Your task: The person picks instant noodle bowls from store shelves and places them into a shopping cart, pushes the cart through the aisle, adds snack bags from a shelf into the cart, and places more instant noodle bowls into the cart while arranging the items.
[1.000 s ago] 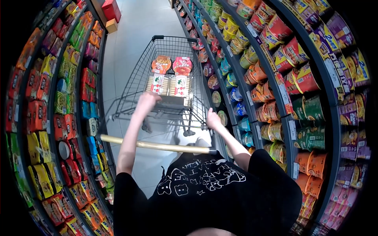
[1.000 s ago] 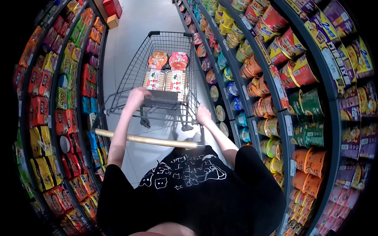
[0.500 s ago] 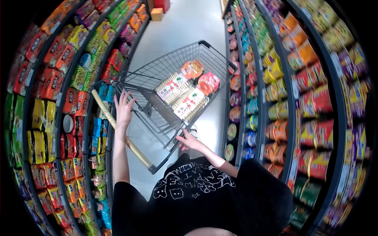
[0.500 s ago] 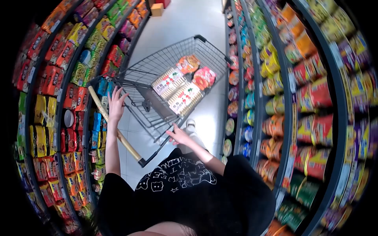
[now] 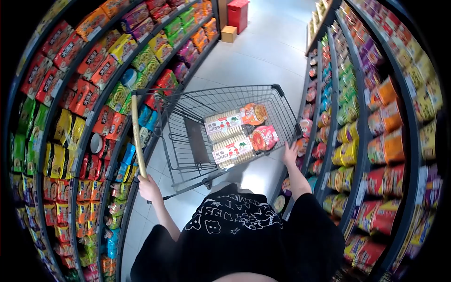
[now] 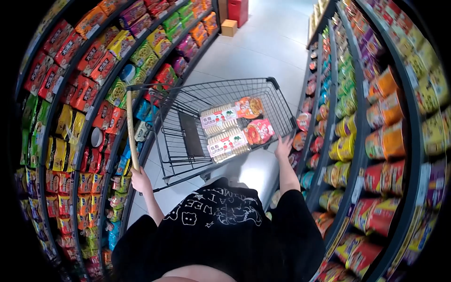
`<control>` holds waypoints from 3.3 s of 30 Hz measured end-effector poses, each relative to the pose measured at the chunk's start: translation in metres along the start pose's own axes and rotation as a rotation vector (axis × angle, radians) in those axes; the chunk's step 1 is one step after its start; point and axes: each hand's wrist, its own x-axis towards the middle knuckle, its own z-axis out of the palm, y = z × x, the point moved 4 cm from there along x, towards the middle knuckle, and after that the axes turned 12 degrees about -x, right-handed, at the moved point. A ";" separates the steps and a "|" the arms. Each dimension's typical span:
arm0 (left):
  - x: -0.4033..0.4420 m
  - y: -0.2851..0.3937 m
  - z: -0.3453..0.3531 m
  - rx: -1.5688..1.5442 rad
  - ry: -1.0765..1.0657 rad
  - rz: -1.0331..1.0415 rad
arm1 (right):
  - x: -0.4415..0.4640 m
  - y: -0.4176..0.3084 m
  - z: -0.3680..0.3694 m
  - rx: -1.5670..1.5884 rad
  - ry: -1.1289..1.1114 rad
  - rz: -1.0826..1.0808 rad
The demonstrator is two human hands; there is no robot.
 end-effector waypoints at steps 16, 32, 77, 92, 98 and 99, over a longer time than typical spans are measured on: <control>0.199 0.188 0.089 0.061 0.148 0.213 | 0.077 -0.058 0.029 0.649 -0.138 0.162; 0.290 0.552 0.232 -1.023 -0.091 0.676 | 0.162 -0.174 -0.032 0.812 -0.052 -0.207; 0.168 0.938 0.726 -0.914 -1.286 -0.521 | 0.787 0.042 -0.177 1.021 -0.610 0.573; 0.171 1.204 0.686 -0.698 -1.314 -0.572 | 1.038 0.121 -0.191 1.022 -0.455 0.652; 0.177 1.270 0.787 -0.793 -1.353 -0.671 | 1.134 0.155 -0.213 1.021 -0.516 0.607; 0.177 1.282 0.793 -0.782 -1.352 -0.700 | 1.149 0.161 -0.218 1.010 -0.496 0.591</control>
